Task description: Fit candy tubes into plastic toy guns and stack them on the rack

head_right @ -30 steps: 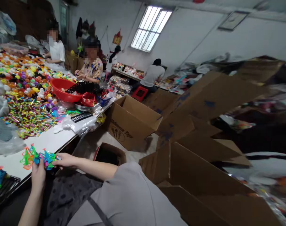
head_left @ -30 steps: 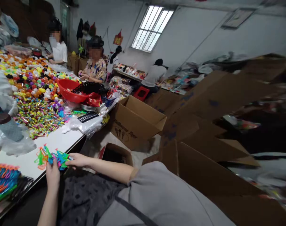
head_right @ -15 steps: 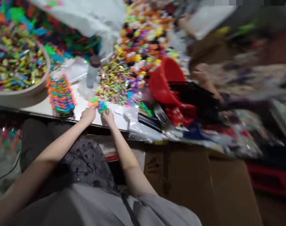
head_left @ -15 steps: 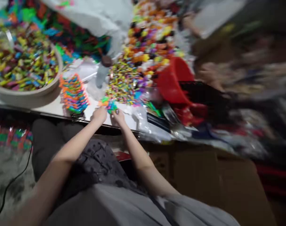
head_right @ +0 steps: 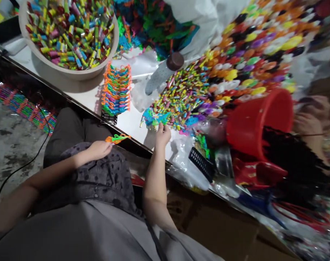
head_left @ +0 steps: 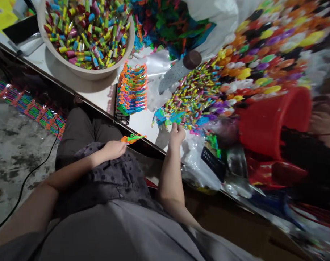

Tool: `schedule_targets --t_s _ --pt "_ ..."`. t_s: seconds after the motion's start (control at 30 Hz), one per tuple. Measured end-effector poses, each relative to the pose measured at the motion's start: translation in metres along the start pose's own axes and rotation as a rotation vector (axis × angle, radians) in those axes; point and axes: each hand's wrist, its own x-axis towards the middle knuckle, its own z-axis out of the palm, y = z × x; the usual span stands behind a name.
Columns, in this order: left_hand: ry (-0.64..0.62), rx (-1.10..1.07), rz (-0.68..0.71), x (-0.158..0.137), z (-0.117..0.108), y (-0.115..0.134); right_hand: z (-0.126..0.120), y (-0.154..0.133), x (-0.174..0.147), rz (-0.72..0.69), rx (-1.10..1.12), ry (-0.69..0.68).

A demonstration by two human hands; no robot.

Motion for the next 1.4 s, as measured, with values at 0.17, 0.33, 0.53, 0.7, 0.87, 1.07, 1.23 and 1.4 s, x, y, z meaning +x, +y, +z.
schedule_targets --t_s 0.17,0.33,0.53,0.7,0.87,1.07,1.23,1.4 --pt "0.123 -0.198 -0.177 -0.045 0.004 -0.068 0.012 -0.037 -0.025 0.054 0.444 -0.201" --pt "0.354 -0.391 -0.179 -0.059 0.007 -0.104 0.023 -0.064 -0.047 -0.113 0.528 -0.341" --pt "0.611 -0.375 -0.171 -0.052 0.018 -0.105 0.011 -0.071 -0.059 -0.166 0.376 -0.311" --pt "0.687 -0.432 -0.253 -0.051 0.013 -0.094 0.01 -0.075 -0.065 -0.254 0.489 -0.335" --pt "0.794 -0.469 -0.309 -0.048 0.01 -0.095 0.042 -0.071 -0.067 -0.252 0.581 -0.292" --pt "0.823 -0.639 -0.188 -0.03 0.008 -0.096 0.091 -0.069 -0.065 -0.115 0.692 -0.318" --pt "0.894 -0.526 -0.081 0.007 -0.016 -0.083 0.102 -0.076 -0.057 -0.059 0.587 -0.353" --pt "0.863 -0.439 -0.176 0.059 -0.028 -0.085 0.095 -0.085 -0.05 -0.081 0.44 -0.415"
